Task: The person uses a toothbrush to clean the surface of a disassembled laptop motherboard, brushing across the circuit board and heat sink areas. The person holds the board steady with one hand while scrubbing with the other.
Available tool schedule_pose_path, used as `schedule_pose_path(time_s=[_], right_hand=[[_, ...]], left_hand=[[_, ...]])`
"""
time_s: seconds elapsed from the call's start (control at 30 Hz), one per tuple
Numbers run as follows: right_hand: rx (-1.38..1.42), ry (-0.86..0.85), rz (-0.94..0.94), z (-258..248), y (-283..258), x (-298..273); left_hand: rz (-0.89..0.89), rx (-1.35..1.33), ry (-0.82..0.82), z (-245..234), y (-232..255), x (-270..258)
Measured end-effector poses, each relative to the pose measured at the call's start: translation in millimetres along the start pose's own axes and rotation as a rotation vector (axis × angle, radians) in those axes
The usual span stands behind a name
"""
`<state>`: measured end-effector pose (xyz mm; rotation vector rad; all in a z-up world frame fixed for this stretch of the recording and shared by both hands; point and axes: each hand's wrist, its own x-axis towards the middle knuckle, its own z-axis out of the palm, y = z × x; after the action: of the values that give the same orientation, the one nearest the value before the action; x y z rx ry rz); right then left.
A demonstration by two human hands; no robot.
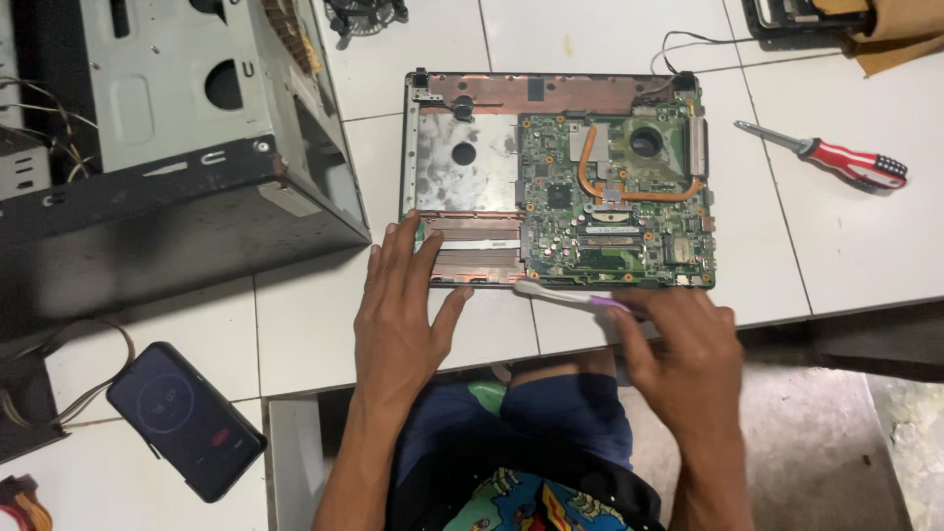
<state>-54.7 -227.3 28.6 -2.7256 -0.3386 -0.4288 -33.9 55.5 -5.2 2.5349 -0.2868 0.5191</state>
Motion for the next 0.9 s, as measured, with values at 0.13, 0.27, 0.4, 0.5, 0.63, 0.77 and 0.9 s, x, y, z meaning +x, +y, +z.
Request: schedule_pose_path(time_s=[0.13, 0.27, 0.4, 0.5, 0.63, 0.77, 0.9], right_hand=[[0.019, 0.052, 0.13, -12.7, 14.9, -8.2], [-0.01, 0.03, 0.063, -0.3, 5.4, -8.1], [0.09, 0.039, -0.092, 19.8, -28.6, 11.0], [0.049, -0.023, -0.106, 21.0, -20.9, 10.5], [0.064, -0.065, 0.02, 10.6, -14.5, 5.8], [0.071, -0.022, -0.115, 29.3, -39.9, 13.4], [0.075, -0.031, -0.125, 29.4, -44.7, 14.7]], left_hand=[[-0.001, -0.024, 0.029, 1.0, -2.2, 0.8], [-0.002, 0.011, 0.046, 6.0, 0.7, 1.2], [0.03, 0.042, 0.035, 8.2, 2.4, -1.4], [0.038, -0.057, -0.001, 4.3, 0.6, -3.3], [-0.001, -0.23, -0.001, -6.4, -8.1, -4.5], [-0.004, -0.231, -0.014, -11.6, -4.9, -1.5], [-0.152, -0.312, -0.11, -14.8, -15.0, -4.6]])
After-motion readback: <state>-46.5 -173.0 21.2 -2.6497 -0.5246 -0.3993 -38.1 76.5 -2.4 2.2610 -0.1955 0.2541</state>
